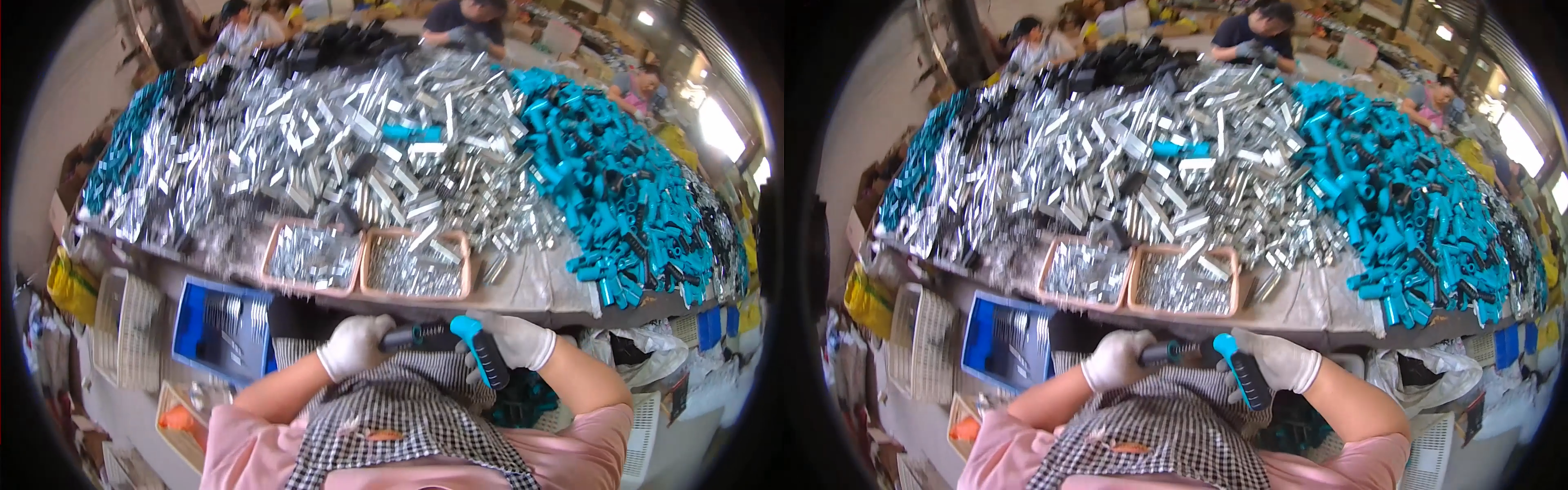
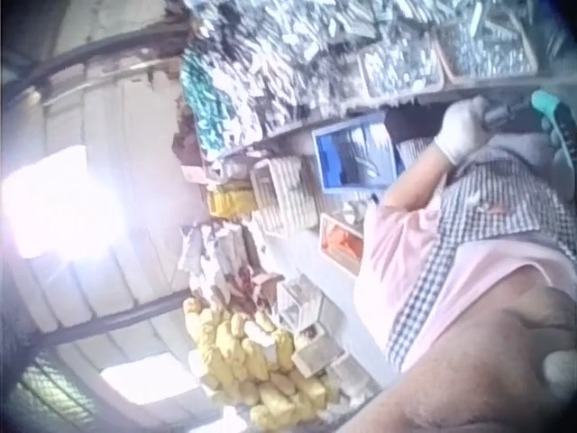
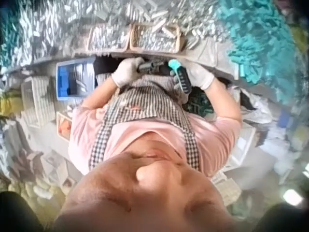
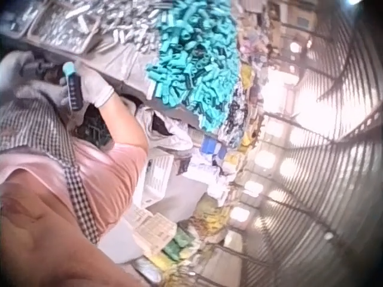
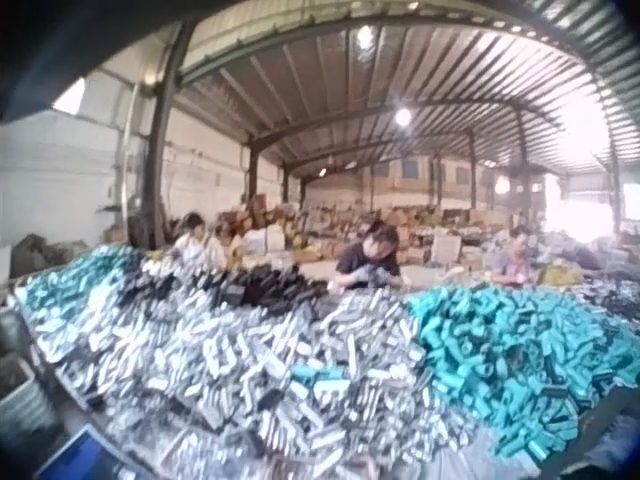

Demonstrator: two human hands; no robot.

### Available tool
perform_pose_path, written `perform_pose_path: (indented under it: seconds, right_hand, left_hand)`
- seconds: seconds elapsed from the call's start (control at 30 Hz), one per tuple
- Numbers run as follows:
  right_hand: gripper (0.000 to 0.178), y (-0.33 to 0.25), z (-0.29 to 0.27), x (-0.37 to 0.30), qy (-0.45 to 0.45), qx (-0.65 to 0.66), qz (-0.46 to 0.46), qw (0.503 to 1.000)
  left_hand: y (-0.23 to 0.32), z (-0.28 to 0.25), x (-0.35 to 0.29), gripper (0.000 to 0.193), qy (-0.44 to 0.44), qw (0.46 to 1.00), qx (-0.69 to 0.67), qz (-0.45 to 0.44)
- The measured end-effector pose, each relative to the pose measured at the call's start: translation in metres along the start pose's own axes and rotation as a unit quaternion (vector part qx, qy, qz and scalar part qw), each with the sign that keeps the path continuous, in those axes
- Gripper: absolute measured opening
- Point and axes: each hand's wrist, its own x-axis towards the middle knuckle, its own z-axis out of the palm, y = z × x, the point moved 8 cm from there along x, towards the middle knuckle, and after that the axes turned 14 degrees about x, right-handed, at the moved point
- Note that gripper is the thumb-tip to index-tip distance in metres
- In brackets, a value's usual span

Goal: Assemble hardware components by inserting metal rods into teal plastic handles and securing them with screws.

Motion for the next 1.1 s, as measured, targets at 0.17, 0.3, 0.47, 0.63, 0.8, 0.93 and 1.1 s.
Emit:
perform_pose_path:
  seconds: [0.17,0.3,0.47,0.63,0.8,0.93,1.1]
  right_hand:
    - [0.074,-0.008,0.058,-0.039,0.039,-0.231,-0.123,0.964]
    - [0.055,-0.003,0.064,-0.03,0.038,-0.273,-0.13,0.952]
    - [0.053,0.0,0.089,-0.021,-0.016,-0.573,-0.285,0.768]
    - [0.036,0.036,0.153,-0.036,-0.178,-0.783,-0.469,0.369]
    - [0.03,0.055,0.172,-0.038,-0.234,-0.819,-0.483,0.206]
    - [0.037,0.038,0.153,-0.022,-0.167,-0.774,-0.426,0.437]
    - [0.042,0.038,0.108,-0.002,-0.017,-0.645,-0.38,0.663]
  left_hand:
    - [-0.015,-0.007,-0.018,0.024,-0.026,0.998,0.064,0.007]
    - [-0.009,-0.008,-0.031,0.024,-0.06,0.993,0.093,0.031]
    - [0.0,-0.011,-0.042,0.025,-0.067,0.982,0.169,0.055]
    - [0.009,0.009,-0.055,0.029,-0.245,0.959,-0.109,0.092]
    - [0.011,0.037,-0.075,0.028,-0.512,0.779,-0.362,-0.014]
    - [0.007,0.012,-0.048,0.029,-0.241,0.962,-0.062,0.114]
    - [0.006,-0.015,-0.042,0.015,-0.122,0.981,0.119,0.096]
